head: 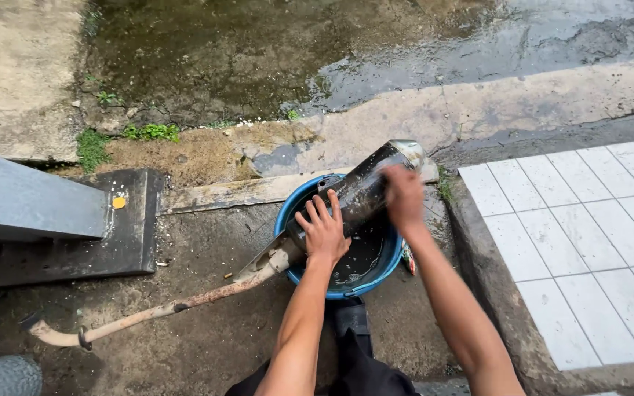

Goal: The person cleans a long, cylindrical metal tool by scrubbing it with a white cloth over a blue bucket filled with water. The person rotates the tool to scrub different sides and repeatedly dips the cloth into the bucket to rinse it.

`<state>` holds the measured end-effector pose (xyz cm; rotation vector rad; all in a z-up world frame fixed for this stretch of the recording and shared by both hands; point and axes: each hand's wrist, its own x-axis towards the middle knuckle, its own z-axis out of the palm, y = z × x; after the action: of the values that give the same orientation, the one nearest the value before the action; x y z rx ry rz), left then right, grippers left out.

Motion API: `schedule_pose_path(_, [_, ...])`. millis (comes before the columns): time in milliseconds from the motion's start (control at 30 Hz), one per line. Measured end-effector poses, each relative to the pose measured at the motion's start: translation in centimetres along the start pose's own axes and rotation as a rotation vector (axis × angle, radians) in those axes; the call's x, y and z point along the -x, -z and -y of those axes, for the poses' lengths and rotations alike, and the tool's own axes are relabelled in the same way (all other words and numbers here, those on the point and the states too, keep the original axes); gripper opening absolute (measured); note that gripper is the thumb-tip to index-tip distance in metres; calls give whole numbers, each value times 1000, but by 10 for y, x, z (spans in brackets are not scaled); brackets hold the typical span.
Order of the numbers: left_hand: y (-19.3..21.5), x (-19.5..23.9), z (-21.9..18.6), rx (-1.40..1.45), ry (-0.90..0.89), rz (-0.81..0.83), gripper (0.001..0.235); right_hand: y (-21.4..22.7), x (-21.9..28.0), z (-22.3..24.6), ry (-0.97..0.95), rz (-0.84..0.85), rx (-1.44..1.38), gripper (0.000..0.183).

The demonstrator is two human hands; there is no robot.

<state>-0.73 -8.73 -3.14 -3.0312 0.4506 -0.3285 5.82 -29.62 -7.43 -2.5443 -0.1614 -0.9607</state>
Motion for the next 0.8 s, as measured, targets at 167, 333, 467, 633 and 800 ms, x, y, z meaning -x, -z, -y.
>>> schedule_pose_path(167, [-3,-4,-2,-23,1,-85,138,10,-5,-7,-45,-49,-30,32])
schedule_pose_path(333, [-11,2,-3,-45,-7,-119,136,24,41,69,-26,51,-170,37])
schedule_pose_path(467, [-2,-6,5,-8,-12,-46,136,20,-8,13,-10,-111,-32,33])
schedule_pose_path(633, [8,-11,9,103,-3,199,132,16,5,27,-87,-55,-94,38])
schedule_pose_path(800, [6,-24,15,148,7,285,133,-9,19,22,17,50,-14,41])
